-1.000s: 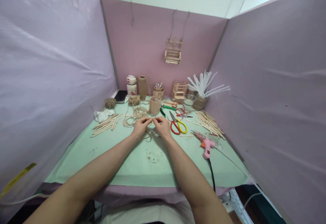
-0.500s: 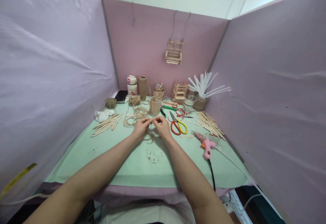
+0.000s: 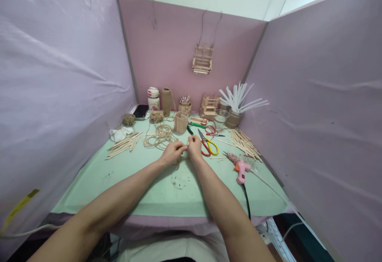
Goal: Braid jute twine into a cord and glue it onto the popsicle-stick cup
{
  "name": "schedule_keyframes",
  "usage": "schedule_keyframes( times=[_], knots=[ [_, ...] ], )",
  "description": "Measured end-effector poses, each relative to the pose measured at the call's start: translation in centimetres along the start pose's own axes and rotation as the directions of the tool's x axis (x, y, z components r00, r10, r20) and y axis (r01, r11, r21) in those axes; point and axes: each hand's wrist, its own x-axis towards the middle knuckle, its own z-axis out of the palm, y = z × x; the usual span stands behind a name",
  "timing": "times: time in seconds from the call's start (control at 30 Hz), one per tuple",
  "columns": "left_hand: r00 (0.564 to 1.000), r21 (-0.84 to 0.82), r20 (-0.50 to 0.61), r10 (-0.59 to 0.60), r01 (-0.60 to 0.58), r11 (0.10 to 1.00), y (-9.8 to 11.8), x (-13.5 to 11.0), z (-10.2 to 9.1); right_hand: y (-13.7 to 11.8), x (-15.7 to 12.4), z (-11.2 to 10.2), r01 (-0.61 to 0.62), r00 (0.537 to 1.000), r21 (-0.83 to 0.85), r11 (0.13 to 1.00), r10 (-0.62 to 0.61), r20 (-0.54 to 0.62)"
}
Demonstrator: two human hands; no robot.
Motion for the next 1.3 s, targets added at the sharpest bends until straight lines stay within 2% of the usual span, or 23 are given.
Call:
schedule_keyframes(
  times=[0.07,0.17,0.33,0.43,0.6,0.7,0.77,0.83,0.93,1.07,1.2,1.3],
  knots=[
    [1.0,-0.005,-0.005,0.019,-0.019,1.0,0.3,-0.1,0.0,-0.2,0.2,-0.2,-0.012,0.999,0.077,0.997,0.008,0.052],
    [0.999,-0.058,-0.04,0.003,-0.006,0.998,0.3,0.0,-0.4,-1.3,0.3,-0.7,-0.062,0.972,0.196,0.979,0.014,0.236],
    [0.998,-0.161,-0.053,-0.031,0.022,0.987,-0.1,0.1,-0.4,-3.2,0.0,-1.3,-0.156,0.96,0.341,0.927,0.06,0.274],
    [0.998,-0.195,-0.054,-0.034,0.023,0.981,-0.2,0.0,-0.3,-3.6,-0.1,-1.3,-0.22,0.937,0.392,0.893,0.081,0.341],
    [0.996,-0.238,-0.081,-0.037,0.017,0.971,-0.3,0.0,-0.5,-3.1,0.1,-1.2,-0.339,0.897,0.362,0.868,0.182,0.403],
    [0.997,-0.25,-0.073,0.007,-0.025,0.968,-0.2,0.0,-0.6,-2.9,-0.1,-1.3,-0.393,0.838,0.239,0.888,0.239,0.49],
    [0.998,-0.241,-0.064,0.029,-0.044,0.969,-0.3,0.0,-0.6,-2.9,-0.4,-1.3,-0.376,0.794,0.201,0.904,0.202,0.574],
    [0.998,-0.233,-0.047,0.036,-0.046,0.971,-0.4,0.1,-0.6,-3.0,-0.6,-1.3,-0.324,0.778,0.21,0.922,0.134,0.614],
    [0.999,-0.233,-0.023,0.023,-0.027,0.972,-0.5,0.2,-0.5,-2.9,-0.7,-1.1,-0.236,0.833,0.211,0.949,0.086,0.546],
    [1.0,-0.185,-0.003,0.016,-0.016,0.983,-0.4,0.1,-0.5,-2.6,-0.6,-0.9,-0.203,0.905,0.197,0.959,0.107,0.412],
    [0.999,-0.205,-0.005,0.042,-0.042,0.978,0.0,-0.2,-0.5,-2.1,-0.3,-1.1,-0.195,0.913,0.144,0.97,0.126,0.389],
    [0.999,-0.314,-0.034,-0.009,-0.002,0.949,0.2,-0.1,-0.7,-1.8,-0.2,-1.3,-0.078,0.934,-0.024,0.997,0.082,0.347]
  ],
)
